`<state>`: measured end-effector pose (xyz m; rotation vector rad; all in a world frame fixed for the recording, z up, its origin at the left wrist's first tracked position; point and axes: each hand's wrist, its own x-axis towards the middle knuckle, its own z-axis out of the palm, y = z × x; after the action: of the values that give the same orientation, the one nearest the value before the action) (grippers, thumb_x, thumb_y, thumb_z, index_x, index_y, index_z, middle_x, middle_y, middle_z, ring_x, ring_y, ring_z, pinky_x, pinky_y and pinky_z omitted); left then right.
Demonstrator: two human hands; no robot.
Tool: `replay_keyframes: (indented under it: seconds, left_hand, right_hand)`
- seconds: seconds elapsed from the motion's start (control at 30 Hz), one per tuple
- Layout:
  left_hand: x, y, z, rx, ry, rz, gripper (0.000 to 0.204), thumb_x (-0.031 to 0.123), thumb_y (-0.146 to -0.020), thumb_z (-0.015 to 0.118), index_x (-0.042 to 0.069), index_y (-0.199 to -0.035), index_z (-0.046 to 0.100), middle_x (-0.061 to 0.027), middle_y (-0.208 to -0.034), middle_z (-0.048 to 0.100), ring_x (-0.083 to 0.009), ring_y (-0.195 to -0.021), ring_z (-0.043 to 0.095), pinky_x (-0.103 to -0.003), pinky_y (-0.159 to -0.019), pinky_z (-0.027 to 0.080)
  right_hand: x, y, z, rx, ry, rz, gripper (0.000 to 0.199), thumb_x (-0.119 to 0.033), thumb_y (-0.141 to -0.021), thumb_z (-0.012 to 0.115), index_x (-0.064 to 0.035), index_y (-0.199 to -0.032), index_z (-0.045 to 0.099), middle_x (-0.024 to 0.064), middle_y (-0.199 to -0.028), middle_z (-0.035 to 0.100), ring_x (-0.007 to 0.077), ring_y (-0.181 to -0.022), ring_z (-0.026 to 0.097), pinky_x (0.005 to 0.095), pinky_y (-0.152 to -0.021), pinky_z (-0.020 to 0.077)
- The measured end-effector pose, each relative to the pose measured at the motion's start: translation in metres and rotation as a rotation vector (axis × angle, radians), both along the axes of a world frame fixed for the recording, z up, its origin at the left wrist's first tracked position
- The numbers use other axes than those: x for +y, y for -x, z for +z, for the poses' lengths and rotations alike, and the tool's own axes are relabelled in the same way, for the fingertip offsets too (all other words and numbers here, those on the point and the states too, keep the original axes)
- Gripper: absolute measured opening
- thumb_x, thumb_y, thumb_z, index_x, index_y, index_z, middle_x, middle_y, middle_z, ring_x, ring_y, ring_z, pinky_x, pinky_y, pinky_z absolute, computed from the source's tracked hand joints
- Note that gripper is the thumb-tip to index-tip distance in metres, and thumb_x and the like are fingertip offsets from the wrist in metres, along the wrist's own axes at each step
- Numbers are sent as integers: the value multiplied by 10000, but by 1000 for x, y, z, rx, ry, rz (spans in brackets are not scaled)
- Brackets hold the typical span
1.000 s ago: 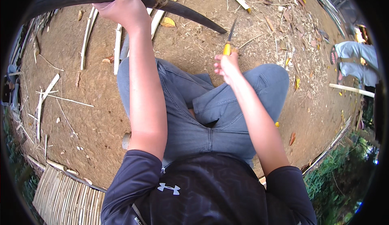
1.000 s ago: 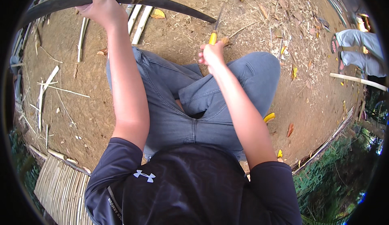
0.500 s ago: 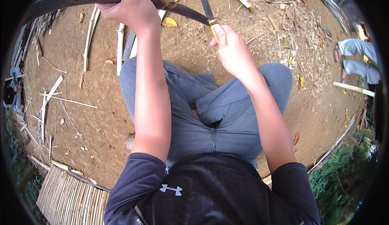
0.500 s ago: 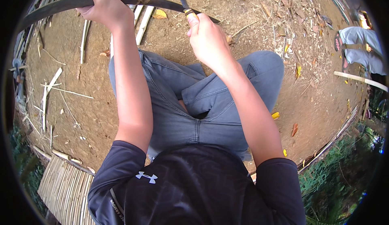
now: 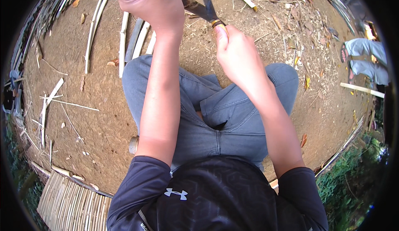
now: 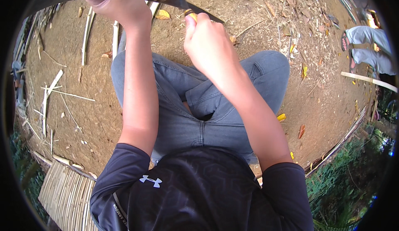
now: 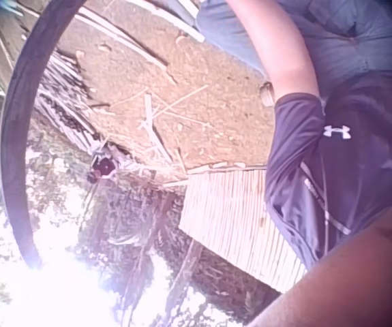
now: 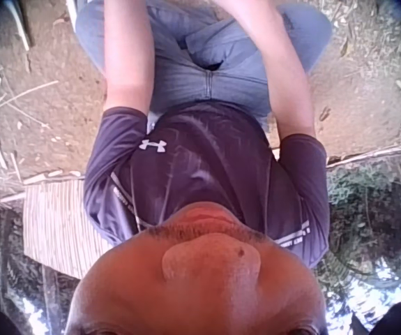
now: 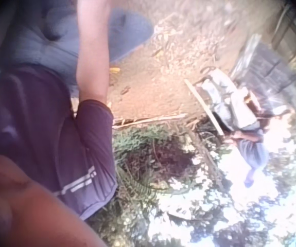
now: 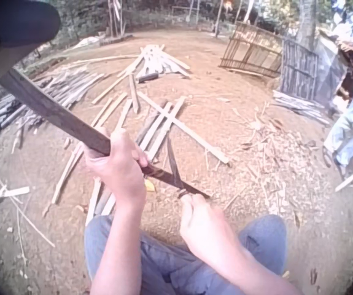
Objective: The person shaves and sharpens the edges of a long bamboo strip using a small knife, while sitting on the ground outdoors near several other bamboo pieces.
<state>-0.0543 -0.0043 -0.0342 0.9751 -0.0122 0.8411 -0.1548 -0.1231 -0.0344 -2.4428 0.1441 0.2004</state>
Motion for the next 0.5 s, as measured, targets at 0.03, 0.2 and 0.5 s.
replay_keyframes:
  seconds: [0.03,0.2,0.5]
  left_hand:
    - [0,0,1,-10,0,5,251,-31,-888,537,118,-748,392,-10,-497,442,-96,-352,430,-264,-340,394]
    - [5,3,2,-76,245,-195,223,-26,-892,543,113,-797,397,-7,-498,433,-96,-353,425,-264,-339,387]
    - [2,3,0,-58,223,-137,189,-1,-899,560,97,-861,403,-12,-514,449,-101,-359,432,-260,-348,399]
  right_hand:
    - [0,-1,-3,2,10,-12,406,-272,-1037,435,64,-917,628,282,-735,661,448,-733,680,498,-694,554]
    - [2,-1,-3,-91,89,30,401,-271,-1030,448,75,-934,627,289,-718,657,450,-722,683,511,-665,554]
    - [-3,-6,-11,-72,88,26,392,-264,-1024,455,82,-972,631,307,-727,654,457,-752,685,512,-684,564]
